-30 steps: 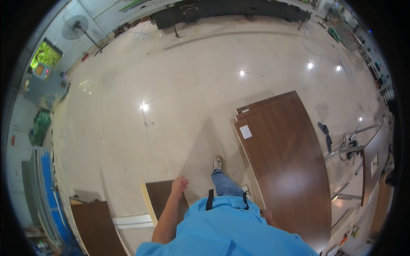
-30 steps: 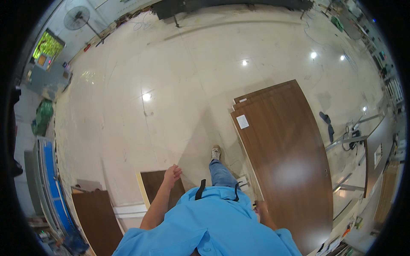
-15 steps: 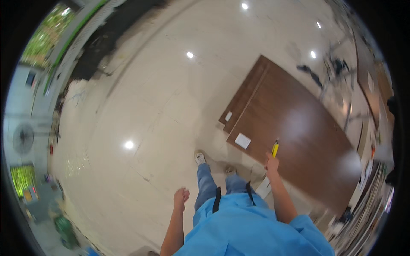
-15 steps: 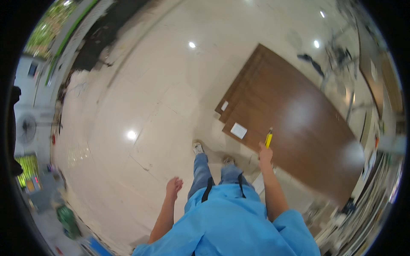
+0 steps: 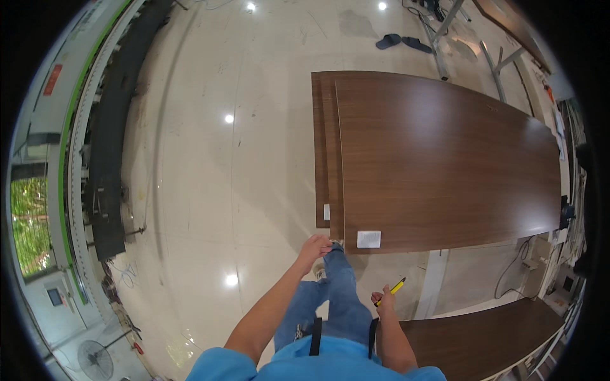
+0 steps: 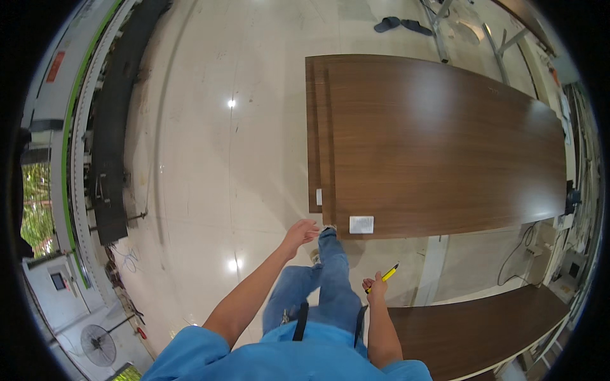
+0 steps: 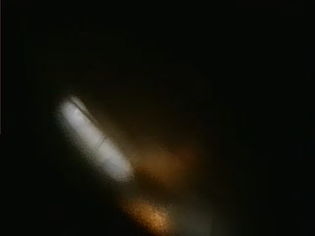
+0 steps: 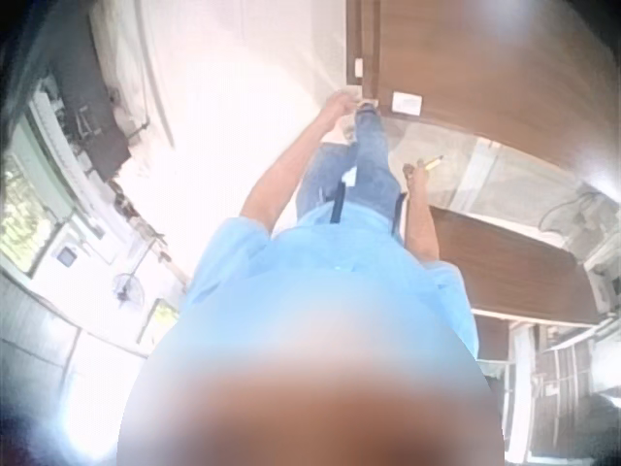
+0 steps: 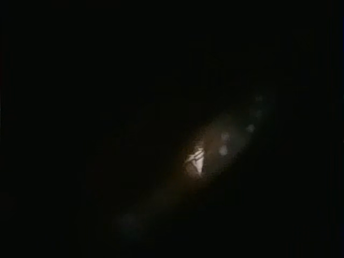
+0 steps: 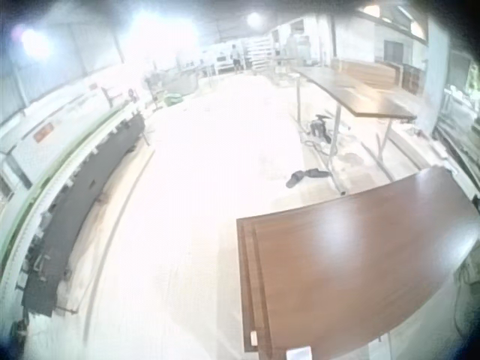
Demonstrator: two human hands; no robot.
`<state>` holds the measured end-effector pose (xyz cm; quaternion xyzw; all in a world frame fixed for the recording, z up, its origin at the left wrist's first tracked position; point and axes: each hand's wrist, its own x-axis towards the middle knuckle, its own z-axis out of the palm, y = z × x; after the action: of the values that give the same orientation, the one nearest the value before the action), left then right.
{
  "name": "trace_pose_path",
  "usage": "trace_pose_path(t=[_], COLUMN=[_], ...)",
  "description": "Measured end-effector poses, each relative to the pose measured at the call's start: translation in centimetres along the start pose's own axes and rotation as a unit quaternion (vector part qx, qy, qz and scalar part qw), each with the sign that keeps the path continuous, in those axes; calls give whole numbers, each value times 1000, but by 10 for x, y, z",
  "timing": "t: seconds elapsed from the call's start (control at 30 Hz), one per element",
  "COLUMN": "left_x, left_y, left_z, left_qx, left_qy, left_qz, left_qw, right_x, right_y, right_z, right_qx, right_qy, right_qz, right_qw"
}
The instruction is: The person cleans a large wood panel on a workbench using a blue air hose, then trims its edges with a yellow utility knife. They move the panel to a table, trim another panel, and remove a thin strip from the edge.
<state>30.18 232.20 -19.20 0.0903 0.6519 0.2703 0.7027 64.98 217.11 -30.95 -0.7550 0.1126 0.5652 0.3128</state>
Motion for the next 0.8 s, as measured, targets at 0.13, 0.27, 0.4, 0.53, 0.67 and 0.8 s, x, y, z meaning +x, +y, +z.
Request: trace_pose_path(t=[0.13,0.27,0.4,0.53,0.67,0.8], left_x=[101,194,248,267,275,281], left_y=[38,65,85,96,101,106], left_z=[35,64,71,61,52,46], left_qx=[15,38,-34,-81,-65,-61], left_qy=[1,115,123,49,-6,-58], left_qz=[-9,33,34,-32,-101,-159], left_qw=[1000,992,991,995,993,984], right_x=[47,59,66,64,63,62], right_y=[13,35,34,26,18,10], right_z=[47,90,132,154,163,169], right_qx=[24,141,221,235,207,205], right_qy=[-73,81,62,121,206,203], right_qz=[5,40,14,-2,35,28], right_qw=[997,986,973,964,956,957])
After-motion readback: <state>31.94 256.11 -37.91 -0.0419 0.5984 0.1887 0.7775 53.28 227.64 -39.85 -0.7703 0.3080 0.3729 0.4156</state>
